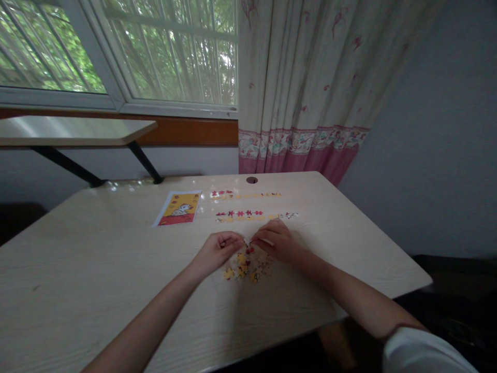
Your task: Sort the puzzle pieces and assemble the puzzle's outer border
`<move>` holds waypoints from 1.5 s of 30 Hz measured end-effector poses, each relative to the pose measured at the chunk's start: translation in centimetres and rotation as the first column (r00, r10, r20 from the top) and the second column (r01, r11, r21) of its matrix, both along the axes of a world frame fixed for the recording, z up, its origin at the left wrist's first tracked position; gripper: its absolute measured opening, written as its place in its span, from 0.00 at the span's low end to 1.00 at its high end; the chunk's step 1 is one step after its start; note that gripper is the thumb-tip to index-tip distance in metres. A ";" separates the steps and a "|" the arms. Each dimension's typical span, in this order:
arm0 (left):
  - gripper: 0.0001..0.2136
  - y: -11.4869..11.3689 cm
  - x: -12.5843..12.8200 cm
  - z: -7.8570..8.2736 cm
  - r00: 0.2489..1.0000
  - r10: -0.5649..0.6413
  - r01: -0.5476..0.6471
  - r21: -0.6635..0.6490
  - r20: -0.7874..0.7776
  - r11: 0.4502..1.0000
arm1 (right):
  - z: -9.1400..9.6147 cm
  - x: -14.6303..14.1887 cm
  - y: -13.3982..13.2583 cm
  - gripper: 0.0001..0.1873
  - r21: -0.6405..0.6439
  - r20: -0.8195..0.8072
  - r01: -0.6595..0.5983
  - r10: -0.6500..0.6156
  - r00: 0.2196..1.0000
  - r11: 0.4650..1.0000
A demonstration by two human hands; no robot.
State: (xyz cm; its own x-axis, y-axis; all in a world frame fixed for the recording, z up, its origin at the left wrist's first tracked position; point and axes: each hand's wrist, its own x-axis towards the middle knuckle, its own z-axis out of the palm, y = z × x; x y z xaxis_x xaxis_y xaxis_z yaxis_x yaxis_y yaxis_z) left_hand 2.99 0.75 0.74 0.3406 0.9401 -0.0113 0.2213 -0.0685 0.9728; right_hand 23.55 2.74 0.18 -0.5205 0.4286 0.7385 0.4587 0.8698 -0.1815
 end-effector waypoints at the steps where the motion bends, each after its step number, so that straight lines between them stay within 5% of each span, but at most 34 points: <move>1: 0.11 0.1 -0.1 -0.1 1.000 0.006 -0.005 0.011 -0.012 1.000 | 0.2 0.2 0.2 0.07 -0.006 -0.027 0.030 -0.030 0.999 1.000; 6: 0.12 0.4 -0.8 -0.6 0.979 0.027 -0.001 0.129 -0.204 0.992 | 1.4 1.7 1.1 0.08 -0.036 -0.210 0.217 -0.219 0.953 0.976; 13: 0.09 0.5 -1.3 -1.1 0.922 0.022 0.092 0.274 -0.386 0.957 | 1.0 2.2 1.6 0.07 -0.030 -0.250 0.255 -0.254 0.934 0.967; 28: 0.09 0.5 -1.3 -1.1 0.921 0.013 0.090 0.245 -0.390 0.965 | 1.0 2.3 1.8 0.05 -0.018 -0.244 0.236 -0.233 0.941 0.972; 34: 0.09 0.4 -1.2 -0.8 0.925 0.001 0.097 0.238 -0.380 0.966 | 2.0 6.0 4.5 0.07 -0.141 -0.105 0.188 -0.203 0.973 0.972; 37: 0.09 0.3 -1.3 -0.6 0.924 0.010 0.089 0.241 -0.381 0.966 | 1.9 9.7 6.1 0.10 -0.353 0.048 0.228 -0.226 0.973 0.907; 40: 0.09 0.2 -1.2 -0.5 0.928 0.017 0.079 0.240 -0.372 0.968 | 1.2 13.1 7.0 0.13 -0.526 0.130 0.355 -0.340 0.932 0.773; 45: 0.10 0.2 -1.1 -0.4 0.931 0.018 0.073 0.236 -0.363 0.969 | 0.3 16.2 7.4 0.19 -0.759 0.146 0.292 -0.285 0.947 0.583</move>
State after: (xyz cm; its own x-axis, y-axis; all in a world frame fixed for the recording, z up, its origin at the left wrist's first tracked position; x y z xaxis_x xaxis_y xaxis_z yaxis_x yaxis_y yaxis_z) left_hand 1.91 0.96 0.36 0.3817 0.9201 0.0876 0.5480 -0.3017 0.7802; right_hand 39.70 10.19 0.50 -0.2712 0.9601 0.0679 0.6649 0.2379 -0.7081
